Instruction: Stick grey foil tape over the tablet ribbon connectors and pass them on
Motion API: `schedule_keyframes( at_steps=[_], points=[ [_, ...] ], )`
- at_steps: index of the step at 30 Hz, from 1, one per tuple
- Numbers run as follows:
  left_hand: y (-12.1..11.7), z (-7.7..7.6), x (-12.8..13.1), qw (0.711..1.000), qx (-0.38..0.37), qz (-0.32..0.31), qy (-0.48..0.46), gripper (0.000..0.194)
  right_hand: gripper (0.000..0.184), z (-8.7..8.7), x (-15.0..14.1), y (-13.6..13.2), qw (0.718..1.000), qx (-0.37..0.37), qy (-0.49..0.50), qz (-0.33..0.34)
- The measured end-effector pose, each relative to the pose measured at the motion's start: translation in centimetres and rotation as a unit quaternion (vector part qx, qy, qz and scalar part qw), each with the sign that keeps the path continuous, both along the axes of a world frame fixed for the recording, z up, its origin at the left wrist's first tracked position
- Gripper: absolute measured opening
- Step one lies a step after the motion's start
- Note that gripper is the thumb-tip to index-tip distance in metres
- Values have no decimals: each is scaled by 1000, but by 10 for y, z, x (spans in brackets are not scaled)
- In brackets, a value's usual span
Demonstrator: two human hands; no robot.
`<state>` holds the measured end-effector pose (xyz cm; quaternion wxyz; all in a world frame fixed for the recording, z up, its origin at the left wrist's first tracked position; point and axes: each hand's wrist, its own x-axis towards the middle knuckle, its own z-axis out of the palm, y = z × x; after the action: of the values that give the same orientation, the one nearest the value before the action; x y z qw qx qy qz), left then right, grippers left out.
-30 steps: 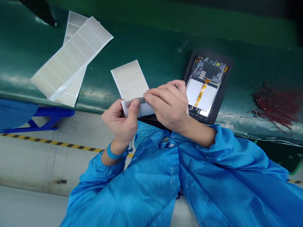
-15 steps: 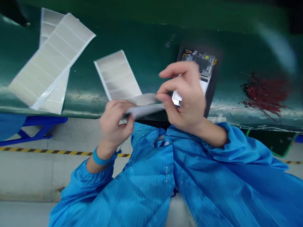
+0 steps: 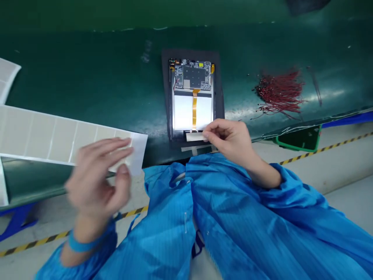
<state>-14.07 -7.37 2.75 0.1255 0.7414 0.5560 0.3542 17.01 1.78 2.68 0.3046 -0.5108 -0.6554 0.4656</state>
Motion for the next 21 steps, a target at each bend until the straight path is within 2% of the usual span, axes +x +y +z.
schedule_keyframes(
  at_steps=[3,6,10,21],
  points=[
    [14,-12,45,998,44,-45,22,54,14,-3,-12,2,1000,-4,-3,10],
    [27,-27,65,994,56,-66,68,55,15,-5,-19,5,1000,-13,-2,11],
    [33,-36,65,990,50,-85,98,58,14,-5,-21,6,1000,-22,-2,1],
    [37,-38,66,984,42,-95,142,51,11,2,-26,4,995,7,-96,5]
  ],
)
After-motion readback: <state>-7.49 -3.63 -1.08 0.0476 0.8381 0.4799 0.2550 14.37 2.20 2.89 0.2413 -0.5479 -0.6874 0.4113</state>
